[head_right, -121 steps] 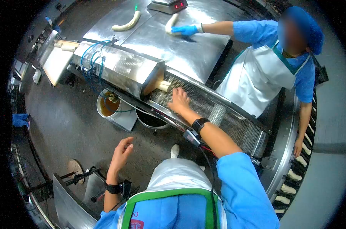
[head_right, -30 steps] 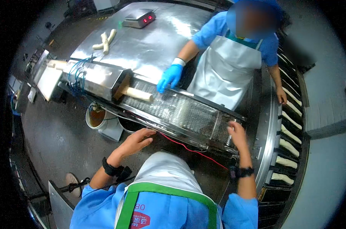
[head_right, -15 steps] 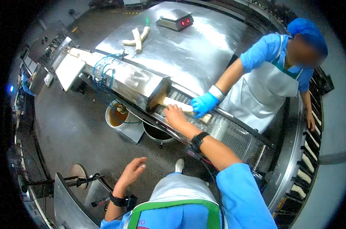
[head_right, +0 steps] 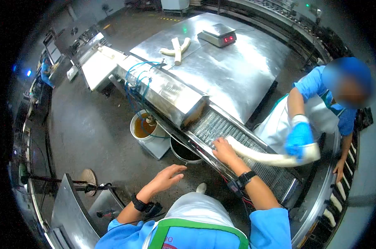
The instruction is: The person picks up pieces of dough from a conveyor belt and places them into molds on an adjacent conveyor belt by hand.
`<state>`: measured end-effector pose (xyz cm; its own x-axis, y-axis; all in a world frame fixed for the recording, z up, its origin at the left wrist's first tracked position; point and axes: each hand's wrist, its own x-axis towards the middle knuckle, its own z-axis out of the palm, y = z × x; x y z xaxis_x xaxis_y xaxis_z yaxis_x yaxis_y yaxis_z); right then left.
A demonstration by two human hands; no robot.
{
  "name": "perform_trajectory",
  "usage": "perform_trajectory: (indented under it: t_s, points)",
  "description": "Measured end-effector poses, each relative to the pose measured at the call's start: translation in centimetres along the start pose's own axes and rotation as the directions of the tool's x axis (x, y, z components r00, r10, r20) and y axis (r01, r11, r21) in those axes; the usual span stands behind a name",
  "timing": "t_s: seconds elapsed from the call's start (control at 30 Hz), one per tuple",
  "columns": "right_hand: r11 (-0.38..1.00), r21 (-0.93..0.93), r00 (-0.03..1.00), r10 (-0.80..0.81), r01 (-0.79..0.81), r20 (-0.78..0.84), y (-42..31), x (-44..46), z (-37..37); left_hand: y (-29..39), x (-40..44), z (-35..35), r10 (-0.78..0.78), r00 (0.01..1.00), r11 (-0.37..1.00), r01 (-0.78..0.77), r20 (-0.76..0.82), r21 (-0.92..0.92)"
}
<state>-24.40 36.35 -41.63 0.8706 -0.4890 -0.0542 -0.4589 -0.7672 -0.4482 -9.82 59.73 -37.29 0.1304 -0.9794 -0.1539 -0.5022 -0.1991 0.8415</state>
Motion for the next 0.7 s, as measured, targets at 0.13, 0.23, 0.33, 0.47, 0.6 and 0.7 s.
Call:
perform_trajectory:
  t_s: [0.13, 0.23, 0.33, 0.47, 0.6, 0.7]
  points:
    - [0.998, -0.027, 0.997, 0.051, -0.053, -0.057, 2.0, -2.5, -0.2, -0.3, 1.3, 0.9, 0.092, 0.996, 0.996, -0.092, -0.002, -0.018]
    - [0.993, -0.043, 0.991, 0.107, -0.111, -0.082, 4.1, -3.8, -0.4, 1.3, 2.0, 0.8, 0.045, 0.999, 0.998, -0.044, 0.022, -0.038]
    - [0.987, -0.042, 0.986, 0.15, -0.154, -0.074, 6.4, -3.7, 0.2, 1.4, 2.6, 1.2, 0.004, 0.999, 0.999, -0.001, 0.041, -0.053]
    - [0.984, -0.02, 0.984, 0.179, -0.18, -0.019, 6.6, -2.8, 0.2, 0.5, 2.2, 1.3, -0.017, 1.0, 0.998, 0.018, 0.007, -0.068]
    - [0.987, -0.01, 0.987, 0.158, -0.158, -0.002, 5.3, -0.9, 0.4, 0.4, 0.8, 0.9, -0.085, 0.996, 0.995, 0.085, 0.015, -0.06]
    - [0.988, 0.031, 0.988, 0.149, -0.15, 0.041, 4.7, 0.9, 0.4, -0.1, 0.2, 0.9, -0.15, 0.988, 0.973, 0.153, 0.03, -0.171]
